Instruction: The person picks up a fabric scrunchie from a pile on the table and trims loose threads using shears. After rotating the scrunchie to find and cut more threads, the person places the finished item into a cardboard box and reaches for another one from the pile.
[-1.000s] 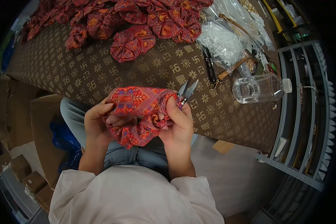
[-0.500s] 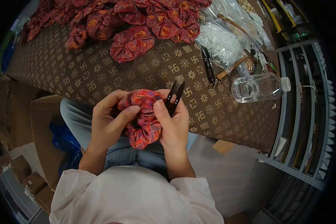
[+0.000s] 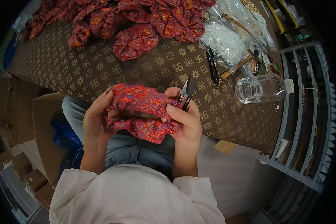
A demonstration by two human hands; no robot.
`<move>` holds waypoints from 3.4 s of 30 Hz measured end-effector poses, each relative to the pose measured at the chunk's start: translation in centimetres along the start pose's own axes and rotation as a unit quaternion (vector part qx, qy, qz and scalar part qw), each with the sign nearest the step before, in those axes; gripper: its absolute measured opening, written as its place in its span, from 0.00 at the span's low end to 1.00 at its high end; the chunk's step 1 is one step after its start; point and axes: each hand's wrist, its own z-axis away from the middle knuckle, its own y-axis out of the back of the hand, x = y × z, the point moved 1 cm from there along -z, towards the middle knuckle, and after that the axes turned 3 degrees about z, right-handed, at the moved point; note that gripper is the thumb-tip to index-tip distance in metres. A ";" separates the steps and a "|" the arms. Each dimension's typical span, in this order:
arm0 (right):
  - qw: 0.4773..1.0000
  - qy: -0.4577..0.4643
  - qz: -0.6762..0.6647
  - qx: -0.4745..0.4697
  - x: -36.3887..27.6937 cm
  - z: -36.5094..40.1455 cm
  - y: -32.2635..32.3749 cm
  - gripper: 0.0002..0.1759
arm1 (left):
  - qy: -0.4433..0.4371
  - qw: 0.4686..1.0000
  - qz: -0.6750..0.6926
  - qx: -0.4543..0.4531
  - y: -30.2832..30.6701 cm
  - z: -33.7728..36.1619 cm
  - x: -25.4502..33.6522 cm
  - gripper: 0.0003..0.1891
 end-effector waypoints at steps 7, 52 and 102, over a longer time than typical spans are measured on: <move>0.994 -0.049 -0.049 0.081 0.6 -0.1 -0.6 0.14 | 0.023 0.998 0.039 -0.055 0.6 0.1 -0.6 0.14; 0.940 0.047 0.333 0.051 1.1 0.5 -2.1 0.14 | -0.160 0.792 -0.581 -0.094 -1.0 0.1 1.0 0.17; 0.924 0.172 0.325 0.107 1.3 0.8 -2.0 0.06 | -0.039 0.995 -0.068 -0.069 0.4 -0.1 -1.2 0.10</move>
